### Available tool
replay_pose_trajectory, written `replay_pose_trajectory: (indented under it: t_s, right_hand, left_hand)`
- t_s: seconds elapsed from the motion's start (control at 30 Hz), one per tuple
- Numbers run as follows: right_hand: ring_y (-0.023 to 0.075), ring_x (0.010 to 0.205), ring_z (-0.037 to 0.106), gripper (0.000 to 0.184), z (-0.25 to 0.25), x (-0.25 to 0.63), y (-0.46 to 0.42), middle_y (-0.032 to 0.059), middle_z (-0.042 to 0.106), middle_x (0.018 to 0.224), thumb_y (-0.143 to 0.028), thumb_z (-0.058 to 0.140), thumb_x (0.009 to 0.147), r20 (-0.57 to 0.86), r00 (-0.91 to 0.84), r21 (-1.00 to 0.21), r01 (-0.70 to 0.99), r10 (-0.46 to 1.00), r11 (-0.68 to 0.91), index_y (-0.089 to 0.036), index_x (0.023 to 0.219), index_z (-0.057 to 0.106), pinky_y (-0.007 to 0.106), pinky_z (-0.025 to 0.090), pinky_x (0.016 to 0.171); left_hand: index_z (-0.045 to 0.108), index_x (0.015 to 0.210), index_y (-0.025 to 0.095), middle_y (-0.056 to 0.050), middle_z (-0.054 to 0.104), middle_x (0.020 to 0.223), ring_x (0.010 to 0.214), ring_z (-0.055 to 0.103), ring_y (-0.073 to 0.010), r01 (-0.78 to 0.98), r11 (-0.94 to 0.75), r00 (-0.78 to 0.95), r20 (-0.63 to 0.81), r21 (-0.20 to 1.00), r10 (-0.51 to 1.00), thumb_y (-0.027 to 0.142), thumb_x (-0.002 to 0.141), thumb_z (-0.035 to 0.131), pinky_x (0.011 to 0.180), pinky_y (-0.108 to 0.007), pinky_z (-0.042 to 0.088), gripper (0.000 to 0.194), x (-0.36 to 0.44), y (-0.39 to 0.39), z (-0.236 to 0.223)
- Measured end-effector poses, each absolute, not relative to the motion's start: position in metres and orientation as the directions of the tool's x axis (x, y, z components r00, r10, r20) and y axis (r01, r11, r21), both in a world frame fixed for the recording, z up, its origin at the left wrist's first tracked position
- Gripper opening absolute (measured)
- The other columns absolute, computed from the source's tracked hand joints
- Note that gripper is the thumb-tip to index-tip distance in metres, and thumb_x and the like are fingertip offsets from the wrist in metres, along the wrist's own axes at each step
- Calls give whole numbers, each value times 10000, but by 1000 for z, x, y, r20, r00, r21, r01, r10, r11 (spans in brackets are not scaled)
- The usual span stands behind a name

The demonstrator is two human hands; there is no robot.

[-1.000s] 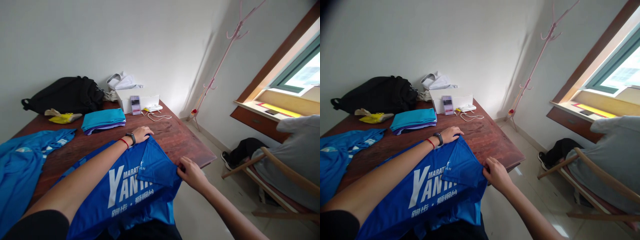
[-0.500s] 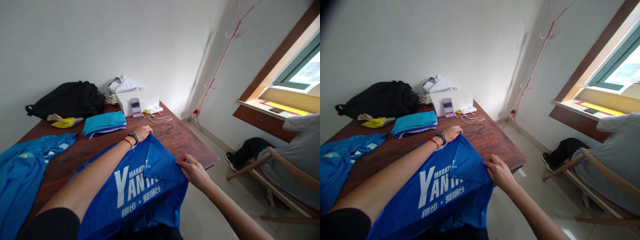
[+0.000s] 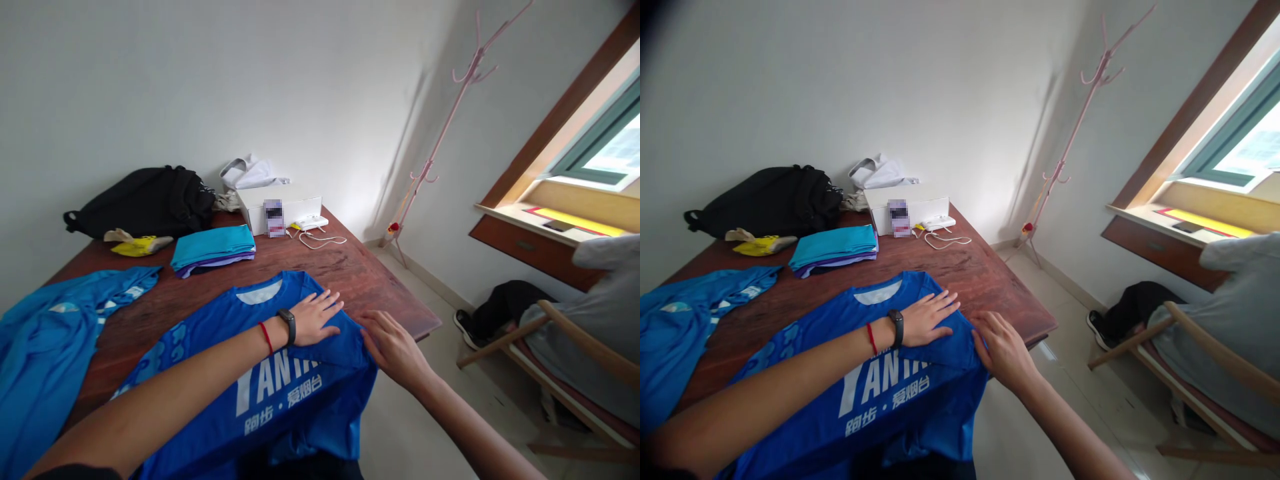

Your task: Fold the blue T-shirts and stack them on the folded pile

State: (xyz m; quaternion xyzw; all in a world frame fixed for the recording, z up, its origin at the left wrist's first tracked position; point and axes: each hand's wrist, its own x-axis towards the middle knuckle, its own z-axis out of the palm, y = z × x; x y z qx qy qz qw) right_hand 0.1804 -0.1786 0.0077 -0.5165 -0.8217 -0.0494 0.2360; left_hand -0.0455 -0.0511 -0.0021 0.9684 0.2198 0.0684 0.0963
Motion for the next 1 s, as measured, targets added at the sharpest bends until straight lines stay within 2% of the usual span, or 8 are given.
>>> replay_pose_trajectory:
  t_s: [0.13, 0.27, 0.4, 0.7, 0.87, 1.0]
  right_hand:
    - [289, 1408, 441, 444, -4, 176, -180, 114, 540, 1466, -230, 456, 1009, 331, -529, -89, 807, 782, 584, -195, 1447, 515, 479, 445, 1129]
    - [290, 1438, 391, 505, -13, 180, -186, 115, 426, 1549, -244, 439, 1021, 263, -529, -107, 815, 807, 569, -195, 1522, 411, 491, 419, 1151]
    - [299, 1436, 385, 513, -13, 184, -193, 115, 392, 1560, -238, 440, 1019, 250, -493, -125, 837, 833, 533, -211, 1529, 398, 516, 413, 1148]
    - [325, 1412, 419, 470, -13, 192, -205, 96, 480, 1506, -260, 458, 1010, 252, -384, -119, 899, 888, 422, -247, 1479, 484, 543, 474, 1080]
    - [296, 1358, 506, 371, -8, 203, -199, 91, 610, 1397, -280, 474, 1002, 261, -323, -230, 894, 910, 384, -215, 1330, 637, 497, 466, 1097]
    - [277, 1144, 643, 270, -2, 211, -187, 113, 705, 1214, -346, 549, 965, 294, -190, -352, 890, 937, 291, -210, 1109, 733, 471, 521, 987]
  left_hand:
    - [303, 1563, 252, -105, 207, 1648, 1516, 164, -347, 506, -837, 845, 76, 207, 530, 721, 955, 287, 1186, -581, 211, 768, -48, -55, -21]
    - [303, 1566, 277, -95, 176, 1655, 1516, 173, -342, 635, -744, 743, 100, 207, 662, 709, 965, 252, 1188, -600, 171, 742, -54, -32, -26]
    - [342, 1555, 257, -104, 214, 1645, 1510, 197, -344, 704, -674, 668, 113, 223, 735, 693, 966, 290, 1193, -585, 170, 735, -60, -12, -25]
    - [363, 1546, 238, -116, 228, 1642, 1506, 204, -346, 734, -645, 634, 124, 213, 763, 718, 944, 300, 1192, -563, 166, 773, -65, 2, -22]
    - [357, 1548, 239, -115, 244, 1638, 1509, 197, -337, 732, -645, 632, 134, 219, 763, 730, 936, 294, 1194, -557, 161, 788, -64, 3, -25]
    - [357, 1549, 254, -103, 243, 1640, 1514, 187, -329, 735, -642, 629, 134, 216, 766, 741, 932, 279, 1203, -548, 149, 789, -65, 5, -27]
